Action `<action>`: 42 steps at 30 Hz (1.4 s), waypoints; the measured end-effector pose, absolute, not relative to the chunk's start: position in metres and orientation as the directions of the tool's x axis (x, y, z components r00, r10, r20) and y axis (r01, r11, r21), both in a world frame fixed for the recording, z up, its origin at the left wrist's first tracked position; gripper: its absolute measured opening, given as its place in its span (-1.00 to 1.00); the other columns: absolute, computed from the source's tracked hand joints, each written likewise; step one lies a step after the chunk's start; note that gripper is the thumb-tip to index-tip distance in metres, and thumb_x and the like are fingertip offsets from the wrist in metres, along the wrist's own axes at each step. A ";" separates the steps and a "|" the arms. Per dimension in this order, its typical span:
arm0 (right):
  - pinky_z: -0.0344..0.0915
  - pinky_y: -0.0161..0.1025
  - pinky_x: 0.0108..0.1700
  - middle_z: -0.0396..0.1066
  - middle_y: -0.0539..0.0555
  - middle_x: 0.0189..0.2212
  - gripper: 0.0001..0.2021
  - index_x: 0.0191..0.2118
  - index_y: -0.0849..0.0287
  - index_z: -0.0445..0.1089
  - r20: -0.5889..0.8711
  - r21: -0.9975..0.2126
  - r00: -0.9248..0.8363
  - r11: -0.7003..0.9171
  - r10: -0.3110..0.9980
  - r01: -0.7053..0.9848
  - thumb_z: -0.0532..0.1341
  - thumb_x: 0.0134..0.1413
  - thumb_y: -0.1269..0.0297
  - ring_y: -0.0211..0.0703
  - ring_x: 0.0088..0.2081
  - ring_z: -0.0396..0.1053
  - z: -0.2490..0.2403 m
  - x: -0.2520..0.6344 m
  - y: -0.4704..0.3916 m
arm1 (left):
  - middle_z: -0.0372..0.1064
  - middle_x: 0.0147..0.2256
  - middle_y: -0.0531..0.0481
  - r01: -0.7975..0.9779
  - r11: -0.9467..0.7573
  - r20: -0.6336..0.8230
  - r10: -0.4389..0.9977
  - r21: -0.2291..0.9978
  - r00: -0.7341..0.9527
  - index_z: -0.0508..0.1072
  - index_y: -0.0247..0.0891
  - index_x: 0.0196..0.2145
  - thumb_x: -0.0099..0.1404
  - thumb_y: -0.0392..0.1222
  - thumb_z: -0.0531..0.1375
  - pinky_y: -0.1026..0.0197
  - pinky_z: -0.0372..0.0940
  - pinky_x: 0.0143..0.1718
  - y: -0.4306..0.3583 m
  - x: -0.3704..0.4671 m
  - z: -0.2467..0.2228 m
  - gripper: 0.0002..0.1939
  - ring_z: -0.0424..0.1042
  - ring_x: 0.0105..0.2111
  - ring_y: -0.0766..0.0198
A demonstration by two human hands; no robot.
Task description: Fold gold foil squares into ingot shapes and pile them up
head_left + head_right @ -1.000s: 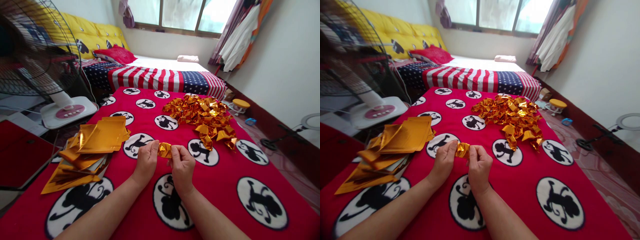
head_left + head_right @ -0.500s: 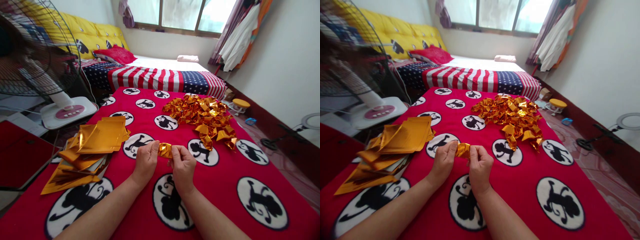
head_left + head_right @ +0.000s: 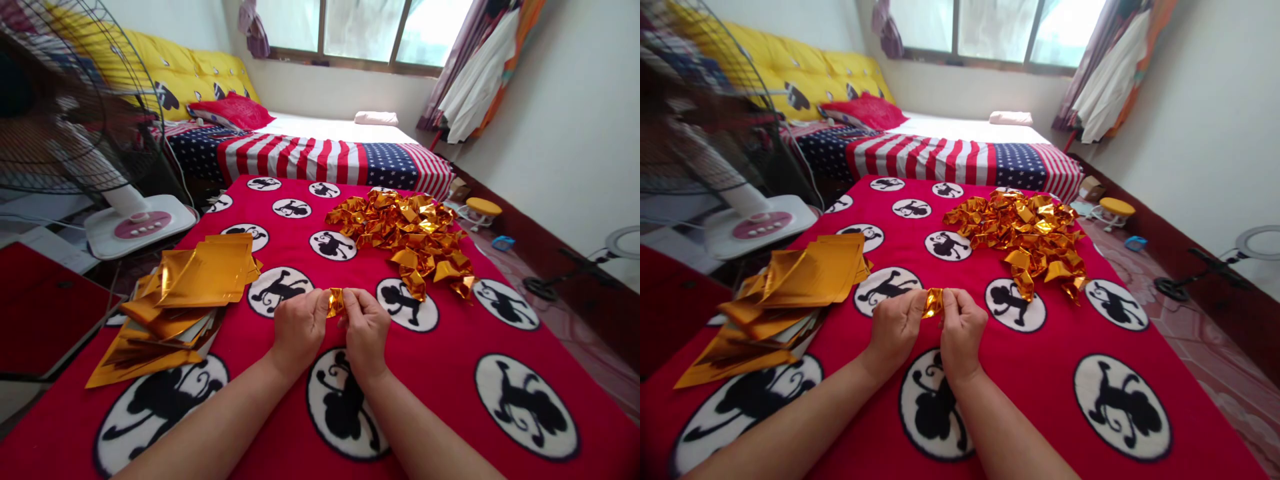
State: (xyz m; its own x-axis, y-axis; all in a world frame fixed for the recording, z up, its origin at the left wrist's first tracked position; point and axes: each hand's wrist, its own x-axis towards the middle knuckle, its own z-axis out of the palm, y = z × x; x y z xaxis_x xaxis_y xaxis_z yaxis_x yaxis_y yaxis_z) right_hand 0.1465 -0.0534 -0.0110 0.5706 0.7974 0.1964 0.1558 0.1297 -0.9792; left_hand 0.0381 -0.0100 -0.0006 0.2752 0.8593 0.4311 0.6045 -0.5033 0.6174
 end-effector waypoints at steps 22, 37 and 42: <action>0.11 -0.37 -0.53 0.22 -0.10 -0.65 -0.75 -0.40 0.19 0.40 0.223 -0.974 0.570 0.155 0.791 0.165 0.16 0.18 0.13 -0.33 -0.60 0.15 -0.011 0.150 -0.054 | 0.17 -0.63 0.10 0.519 -0.410 0.362 0.911 0.750 0.196 0.25 -0.26 -0.57 0.41 0.00 -0.04 0.27 -0.03 -0.50 -0.003 0.036 -0.004 -0.56 0.15 -0.59 0.38; 0.11 -0.37 -0.54 0.23 -0.11 -0.64 -0.75 -0.39 0.18 0.38 0.231 -0.973 0.572 0.168 0.787 0.161 0.15 0.20 0.12 -0.34 -0.61 0.16 -0.011 0.148 -0.055 | 0.23 -0.60 0.07 0.499 -0.436 0.370 0.900 0.749 0.231 0.30 -0.26 -0.54 0.42 -0.02 -0.05 0.27 -0.01 -0.48 -0.010 0.041 -0.004 -0.57 0.19 -0.57 0.37; 0.10 -0.38 -0.55 0.18 -0.13 -0.67 -0.76 -0.41 0.18 0.38 0.266 -0.962 0.528 0.189 0.807 0.195 0.16 0.20 0.15 -0.35 -0.62 0.14 -0.008 0.146 -0.057 | 0.13 -0.63 0.10 0.493 -0.352 0.341 0.933 0.796 0.117 0.24 -0.26 -0.58 0.41 0.02 -0.05 0.26 -0.04 -0.50 0.000 0.037 -0.003 -0.54 0.12 -0.59 0.37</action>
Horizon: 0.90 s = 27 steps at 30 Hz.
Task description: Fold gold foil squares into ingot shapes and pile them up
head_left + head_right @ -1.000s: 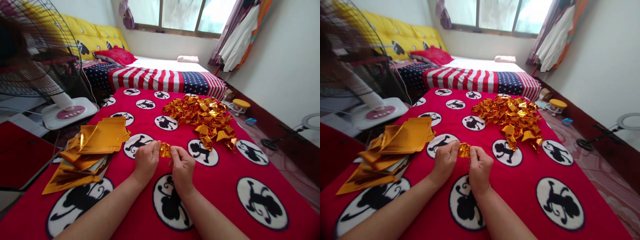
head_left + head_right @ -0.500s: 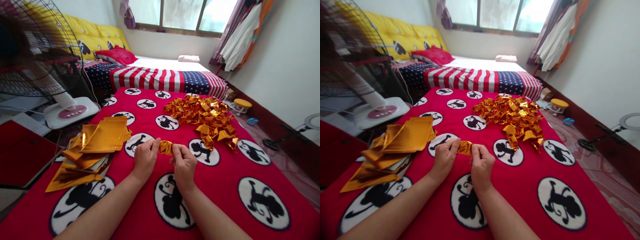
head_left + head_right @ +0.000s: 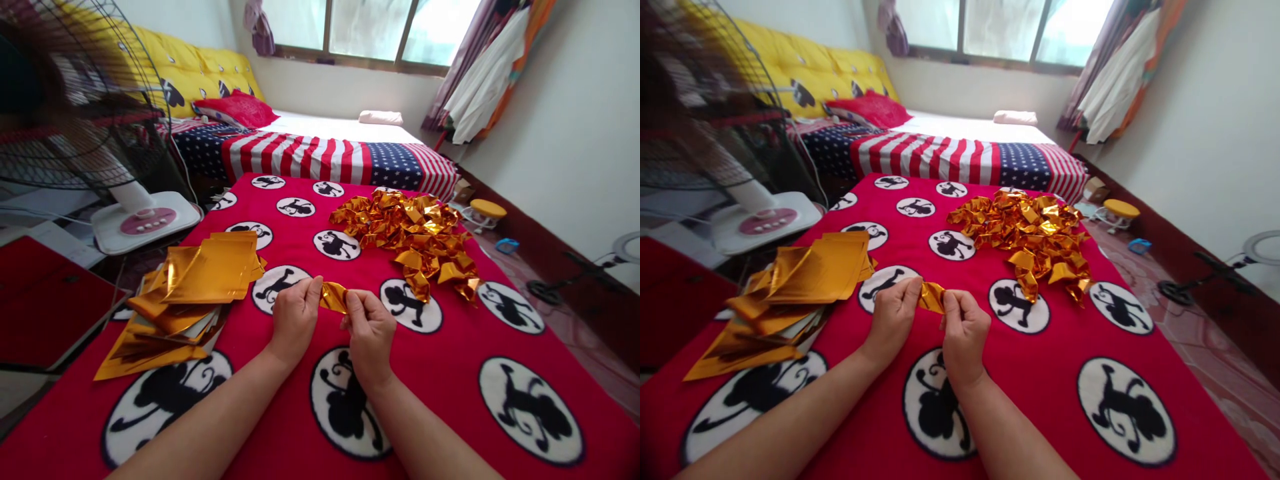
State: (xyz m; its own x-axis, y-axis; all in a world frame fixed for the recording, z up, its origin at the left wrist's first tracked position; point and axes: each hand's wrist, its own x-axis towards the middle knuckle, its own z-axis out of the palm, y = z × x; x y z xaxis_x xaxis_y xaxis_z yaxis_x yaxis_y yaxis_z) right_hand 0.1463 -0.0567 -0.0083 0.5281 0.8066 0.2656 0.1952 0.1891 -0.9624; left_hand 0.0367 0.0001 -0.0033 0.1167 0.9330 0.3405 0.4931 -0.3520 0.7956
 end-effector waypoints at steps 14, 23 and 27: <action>0.07 -0.37 -0.56 0.18 -0.13 -0.66 -0.75 -0.39 0.18 0.38 0.190 -0.982 0.554 0.165 0.810 0.096 0.16 0.20 0.11 -0.36 -0.63 0.11 -0.009 0.148 -0.055 | 0.13 -0.62 0.11 0.444 -0.386 0.359 0.922 0.809 0.149 0.24 -0.25 -0.56 0.41 0.01 -0.05 0.27 -0.01 -0.49 -0.004 0.037 -0.003 -0.56 0.13 -0.58 0.36; 0.05 -0.38 -0.62 0.16 -0.14 -0.68 -0.71 -0.36 0.19 0.39 0.172 -0.985 0.549 0.160 0.818 0.069 0.15 0.20 0.05 -0.35 -0.67 0.12 -0.010 0.150 -0.049 | 0.10 -0.62 0.12 0.410 -0.378 0.343 0.926 0.830 0.158 0.20 -0.24 -0.56 0.42 0.02 -0.09 0.27 -0.03 -0.51 0.001 0.035 -0.008 -0.55 0.12 -0.58 0.36; 0.11 -0.37 -0.58 0.24 -0.09 -0.62 -0.68 -0.22 0.22 0.46 0.204 -0.979 0.544 0.157 0.814 0.133 0.12 0.21 0.05 -0.34 -0.62 0.16 -0.009 0.156 -0.044 | 0.23 -0.58 0.10 0.440 -0.398 0.343 0.917 0.805 0.203 0.31 -0.24 -0.48 0.40 0.01 -0.02 0.29 0.04 -0.48 0.008 0.029 -0.008 -0.62 0.22 -0.54 0.34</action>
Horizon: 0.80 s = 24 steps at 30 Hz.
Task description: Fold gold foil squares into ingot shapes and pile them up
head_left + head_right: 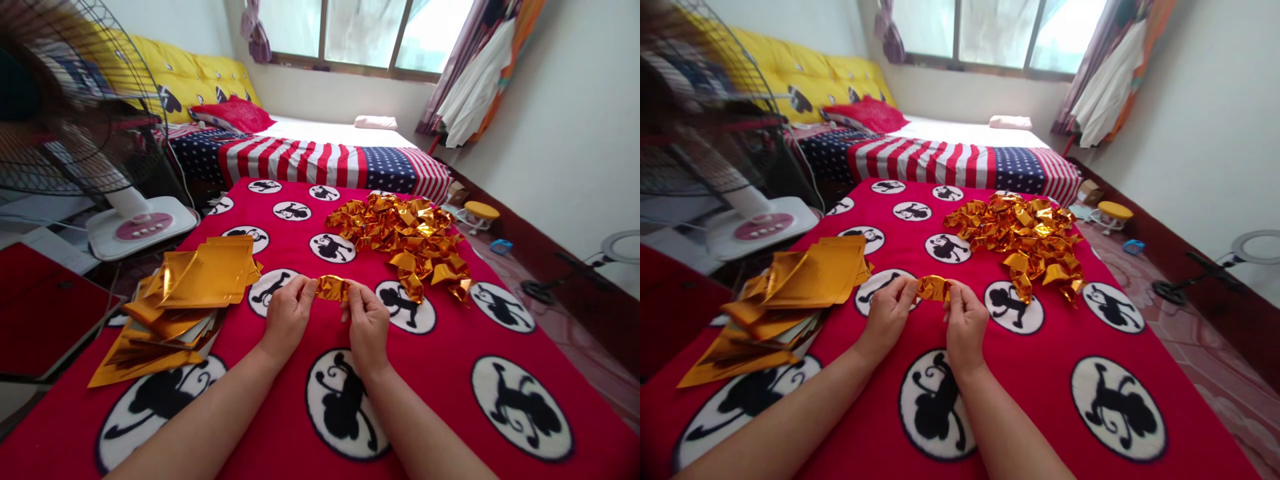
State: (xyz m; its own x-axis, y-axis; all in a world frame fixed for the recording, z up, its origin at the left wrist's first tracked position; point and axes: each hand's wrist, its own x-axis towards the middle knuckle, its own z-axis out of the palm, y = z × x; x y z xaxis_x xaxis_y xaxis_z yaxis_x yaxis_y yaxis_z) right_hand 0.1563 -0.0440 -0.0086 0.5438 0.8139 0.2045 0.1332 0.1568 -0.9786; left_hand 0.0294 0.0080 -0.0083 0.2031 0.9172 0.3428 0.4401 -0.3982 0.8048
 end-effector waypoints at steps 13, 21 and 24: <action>0.40 -0.22 -0.28 0.48 0.05 -0.40 -0.83 -0.28 0.19 0.46 0.285 -0.958 0.554 0.235 0.783 0.161 0.25 0.09 0.20 -0.19 -0.41 0.45 -0.017 0.173 -0.037 | 0.47 -0.49 0.00 0.307 -0.335 0.307 0.942 0.891 0.138 0.51 -0.27 -0.32 0.25 -0.10 0.19 0.30 0.27 -0.47 0.015 0.027 -0.012 -0.81 0.41 -0.53 0.30; 0.42 -0.13 -0.15 0.51 0.05 -0.40 -0.85 -0.32 0.19 0.46 0.262 -0.960 0.576 0.269 0.774 0.076 0.30 0.01 0.22 -0.13 -0.32 0.48 -0.017 0.174 -0.035 | 0.48 -0.44 0.01 0.235 -0.397 0.386 0.918 0.887 0.090 0.48 -0.26 -0.32 0.18 -0.13 0.26 0.32 0.33 -0.45 0.014 0.028 -0.011 -0.85 0.42 -0.50 0.32; 0.44 -0.21 -0.26 0.50 0.01 -0.44 -0.83 -0.33 0.20 0.45 0.127 -0.962 0.589 0.244 0.798 -0.122 0.32 -0.04 0.22 -0.21 -0.42 0.47 -0.014 0.175 -0.034 | 0.47 -0.40 0.01 0.225 -0.497 0.477 0.868 0.838 0.138 0.47 -0.26 -0.30 0.19 -0.18 0.26 0.33 0.35 -0.41 0.009 0.029 -0.006 -0.88 0.43 -0.45 0.34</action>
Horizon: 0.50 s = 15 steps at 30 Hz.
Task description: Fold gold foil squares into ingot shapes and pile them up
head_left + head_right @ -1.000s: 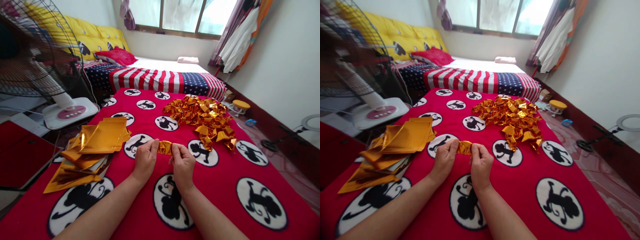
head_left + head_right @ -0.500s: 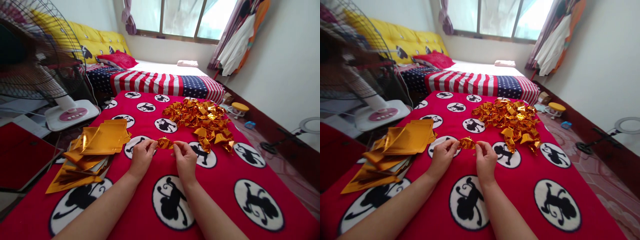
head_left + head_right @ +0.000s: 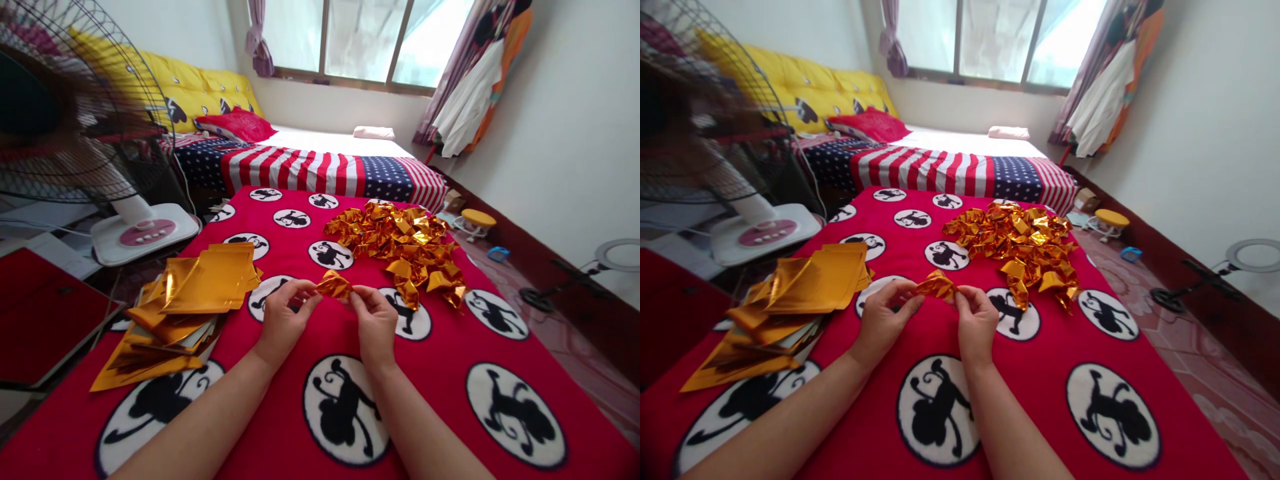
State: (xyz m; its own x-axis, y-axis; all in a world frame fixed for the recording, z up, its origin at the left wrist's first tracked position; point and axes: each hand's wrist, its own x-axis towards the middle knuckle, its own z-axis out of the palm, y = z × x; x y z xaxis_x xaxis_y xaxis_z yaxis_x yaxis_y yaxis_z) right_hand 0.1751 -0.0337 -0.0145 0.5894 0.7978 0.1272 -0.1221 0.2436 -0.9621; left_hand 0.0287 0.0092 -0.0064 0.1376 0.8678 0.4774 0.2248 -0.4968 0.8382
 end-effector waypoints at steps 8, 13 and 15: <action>0.36 -0.37 -0.55 0.39 -0.07 -0.58 -0.84 -0.43 0.21 0.42 -0.109 -0.869 0.453 0.137 0.885 -0.476 0.33 -0.26 0.36 -0.40 -0.64 0.23 -0.007 0.189 -0.033 | 0.49 -0.36 0.02 0.218 -0.625 0.590 0.780 0.749 0.208 0.44 -0.23 -0.22 0.25 -0.20 0.23 0.33 0.34 -0.40 0.003 0.030 -0.004 -0.86 0.45 -0.42 0.36; 0.34 -0.38 -0.57 0.37 -0.07 -0.61 -0.85 -0.44 0.22 0.43 -0.127 -0.878 0.442 0.107 0.888 -0.467 0.31 -0.29 0.38 -0.41 -0.66 0.19 -0.003 0.190 -0.034 | 0.48 -0.36 0.01 0.199 -0.628 0.593 0.777 0.752 0.213 0.43 -0.24 -0.21 0.25 -0.21 0.23 0.33 0.33 -0.41 0.004 0.030 -0.005 -0.86 0.45 -0.41 0.36; 0.33 -0.38 -0.58 0.37 -0.07 -0.61 -0.85 -0.44 0.22 0.43 -0.126 -0.879 0.440 0.105 0.889 -0.465 0.31 -0.29 0.38 -0.41 -0.66 0.19 -0.003 0.189 -0.034 | 0.47 -0.36 0.01 0.196 -0.640 0.605 0.768 0.743 0.210 0.45 -0.24 -0.24 0.26 -0.21 0.22 0.34 0.31 -0.42 0.005 0.030 -0.005 -0.89 0.43 -0.42 0.37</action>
